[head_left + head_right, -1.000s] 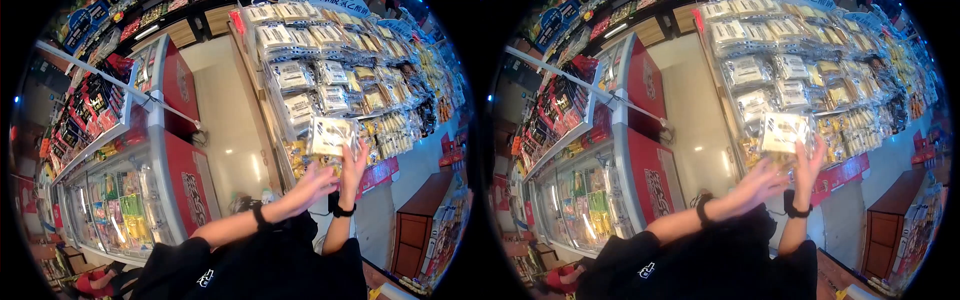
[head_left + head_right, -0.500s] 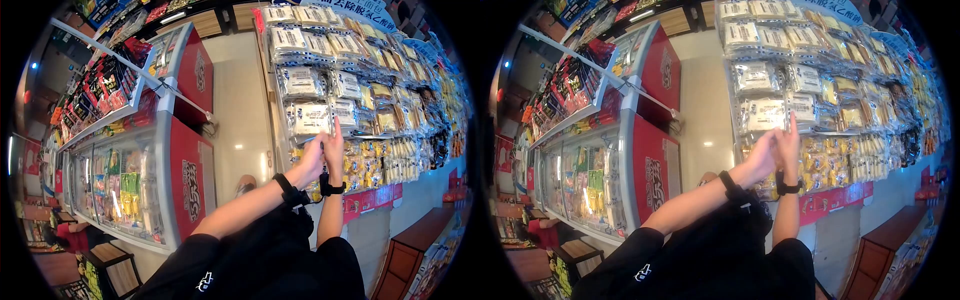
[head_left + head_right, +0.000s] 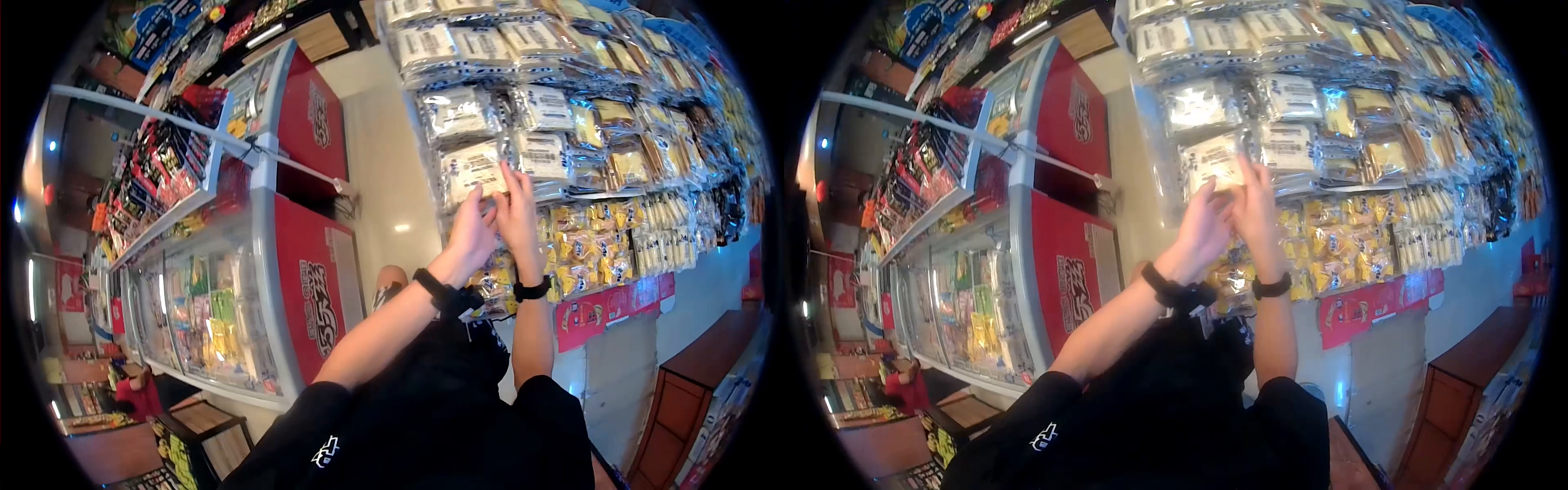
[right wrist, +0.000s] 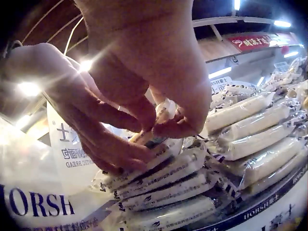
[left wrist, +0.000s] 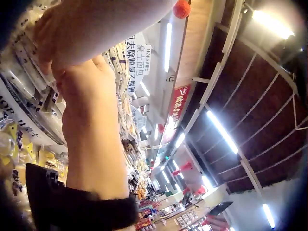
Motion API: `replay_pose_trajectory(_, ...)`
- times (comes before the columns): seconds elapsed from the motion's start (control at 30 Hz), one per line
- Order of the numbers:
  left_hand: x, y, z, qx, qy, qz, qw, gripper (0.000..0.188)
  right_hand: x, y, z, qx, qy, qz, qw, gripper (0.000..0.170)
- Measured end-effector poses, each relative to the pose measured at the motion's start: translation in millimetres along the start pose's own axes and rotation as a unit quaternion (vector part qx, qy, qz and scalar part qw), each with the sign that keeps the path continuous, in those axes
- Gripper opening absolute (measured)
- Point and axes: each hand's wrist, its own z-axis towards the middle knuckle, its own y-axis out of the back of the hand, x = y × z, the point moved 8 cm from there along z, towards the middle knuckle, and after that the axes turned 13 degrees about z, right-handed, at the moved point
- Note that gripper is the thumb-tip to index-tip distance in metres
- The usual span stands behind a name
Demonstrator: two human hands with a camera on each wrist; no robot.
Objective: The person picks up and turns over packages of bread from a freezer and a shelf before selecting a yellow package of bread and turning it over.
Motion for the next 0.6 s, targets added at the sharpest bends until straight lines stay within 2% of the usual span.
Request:
replay_pose_trajectory(0.07, -3, 6, 4, -0.02, -0.035, 0.035, 0.999, 0.08, -5, -4, 3, -0.03, 0.062, -0.019, 0.997, 0.049)
replay_pose_trajectory(0.1, -4, 5, -2, -0.066, -0.027, 0.054, 0.996, 0.077, -5, -5, 3, -0.03, 0.039, 0.001, 0.999, 0.044)
replay_pose_trajectory(0.13, -7, 6, 0, -0.06, -0.033, 0.061, 0.996, 0.077, 0, -6, 3, -0.038, 0.047, 0.004, 0.998, 0.044)
replay_pose_trajectory(0.2, -5, 3, 0, -0.018, 0.011, 0.031, 0.999, 0.073, 2, -3, 0, -0.071, 0.018, -0.022, 0.997, 0.043)
replay_pose_trajectory(0.27, -7, -1, 0, -0.028, -0.004, 0.049, 0.998, 0.067, 1, -4, -2, -0.096, 0.024, -0.014, 0.995, 0.04)
replay_pose_trajectory(0.33, -5, 14, 11, -0.08, -0.064, 0.033, 0.994, 0.062, -3, -5, -7, -0.11, 0.04, -0.012, 0.993, 0.036)
replay_pose_trajectory(0.47, -2, 23, 28, -0.09, -0.109, 0.019, 0.99, 0.055, -13, -8, -6, -0.107, 0.039, -0.004, 0.993, 0.031)
replay_pose_trajectory(0.53, -2, 28, 36, -0.098, -0.097, -0.059, 0.989, 0.03, -13, -7, -2, -0.105, 0.023, 0.005, 0.994, 0.032)
replay_pose_trajectory(0.6, -8, 23, 32, -0.095, -0.087, -0.061, 0.99, 0.03, -11, -10, -2, -0.089, 0.022, 0.012, 0.996, 0.033)
